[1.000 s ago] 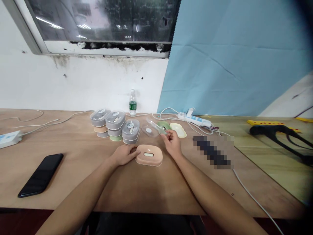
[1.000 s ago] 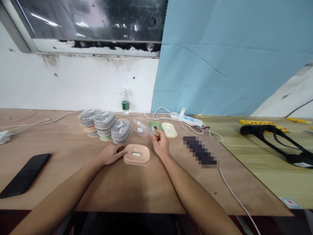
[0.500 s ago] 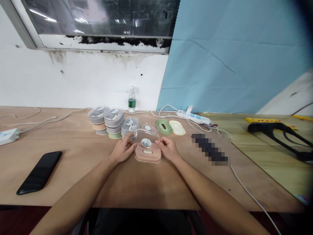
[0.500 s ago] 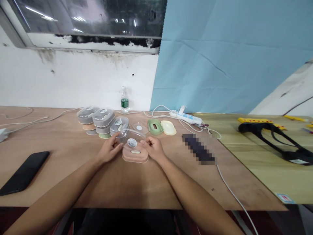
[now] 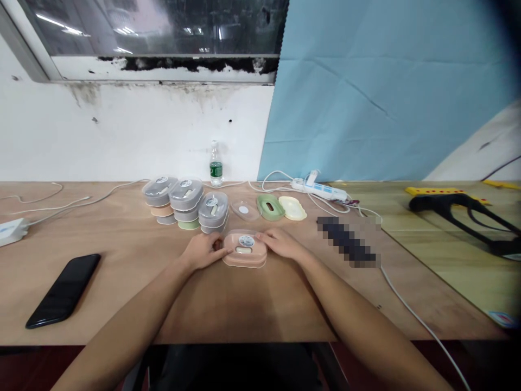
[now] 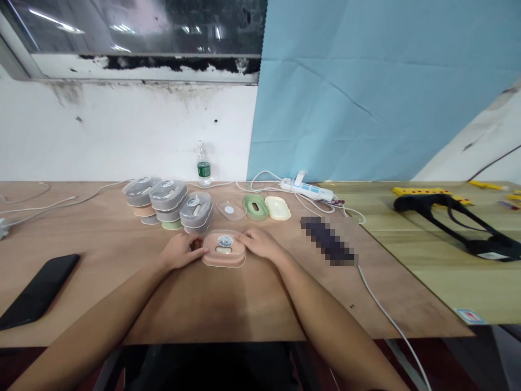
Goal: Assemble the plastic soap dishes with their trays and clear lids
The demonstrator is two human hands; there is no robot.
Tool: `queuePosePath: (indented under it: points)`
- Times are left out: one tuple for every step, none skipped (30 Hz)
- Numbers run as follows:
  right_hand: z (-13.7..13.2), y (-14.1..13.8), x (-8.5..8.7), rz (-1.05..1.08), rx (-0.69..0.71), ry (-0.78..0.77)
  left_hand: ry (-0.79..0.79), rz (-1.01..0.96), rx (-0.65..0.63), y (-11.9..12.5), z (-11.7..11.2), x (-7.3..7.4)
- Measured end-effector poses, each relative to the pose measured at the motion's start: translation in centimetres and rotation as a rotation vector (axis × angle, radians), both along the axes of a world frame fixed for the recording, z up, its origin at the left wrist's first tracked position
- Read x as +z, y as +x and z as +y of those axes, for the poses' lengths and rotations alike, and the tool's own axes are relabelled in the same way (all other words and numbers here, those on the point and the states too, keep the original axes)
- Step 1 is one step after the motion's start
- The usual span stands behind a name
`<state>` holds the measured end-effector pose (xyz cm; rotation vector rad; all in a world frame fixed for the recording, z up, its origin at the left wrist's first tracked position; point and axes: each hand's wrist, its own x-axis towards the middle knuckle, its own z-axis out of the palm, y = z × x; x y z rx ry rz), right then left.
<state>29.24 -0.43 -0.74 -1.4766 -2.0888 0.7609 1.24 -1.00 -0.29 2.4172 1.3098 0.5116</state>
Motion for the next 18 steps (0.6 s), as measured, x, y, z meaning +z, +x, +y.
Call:
queuePosePath:
  points:
    - [0.04, 0.09, -0.05, -0.016, 0.011, -0.002, -0.002, 0.019, -0.008, 0.02, 0.0, 0.07]
    - [0.09, 0.14, -0.09, -0.018, 0.021, -0.004, -0.003, 0.034, -0.014, 0.01, -0.01, 0.15]
    - [0.15, 0.17, -0.11, -0.013, 0.033, -0.006, -0.003, 0.044, -0.019, -0.01, -0.03, 0.26]
    - [0.21, 0.19, -0.13, -0.005, 0.046, -0.009, -0.002, 0.052, -0.026, -0.06, -0.04, 0.37]
    - [0.27, 0.2, -0.15, 0.0, 0.057, -0.014, -0.003, 0.059, -0.035, -0.11, -0.06, 0.49]
    - [0.32, 0.22, -0.17, 0.0, 0.068, -0.017, -0.005, 0.066, -0.045, -0.18, -0.07, 0.61]
    - [0.37, 0.24, -0.19, -0.003, 0.08, -0.023, -0.006, 0.073, -0.057, -0.26, -0.08, 0.72]
    - [0.42, 0.27, -0.22, -0.008, 0.093, -0.031, -0.005, 0.08, -0.067, -0.34, -0.08, 0.82]
    - [0.45, 0.3, -0.25, -0.012, 0.107, -0.039, -0.002, 0.086, -0.076, -0.42, -0.07, 0.9]
    - [0.48, 0.33, -0.28, -0.014, 0.119, -0.048, 0.002, 0.089, -0.083, -0.49, -0.05, 0.96]
    - [0.5, 0.35, -0.31, -0.013, 0.127, -0.056, 0.004, 0.09, -0.088, -0.55, -0.02, 1.0]
    - [0.51, 0.36, -0.34, -0.008, 0.131, -0.062, 0.004, 0.088, -0.091, -0.61, 0.02, 1.01]
    - [0.51, 0.36, -0.37, -0.002, 0.132, -0.067, 0.002, 0.088, -0.093, -0.65, 0.06, 1.0]
    - [0.52, 0.36, -0.39, 0.005, 0.131, -0.071, 0.0, 0.089, -0.093, -0.69, 0.1, 0.97]
    - [0.53, 0.35, -0.4, 0.01, 0.131, -0.075, -0.002, 0.092, -0.093, -0.71, 0.14, 0.93]
    - [0.55, 0.34, -0.41, 0.015, 0.132, -0.077, -0.003, 0.093, -0.092, -0.74, 0.17, 0.9]
    - [0.57, 0.34, -0.43, 0.02, 0.134, -0.078, -0.004, 0.09, -0.092, -0.75, 0.19, 0.87]
    - [0.61, 0.34, -0.44, 0.026, 0.137, -0.079, -0.005, 0.086, -0.094, -0.76, 0.2, 0.86]
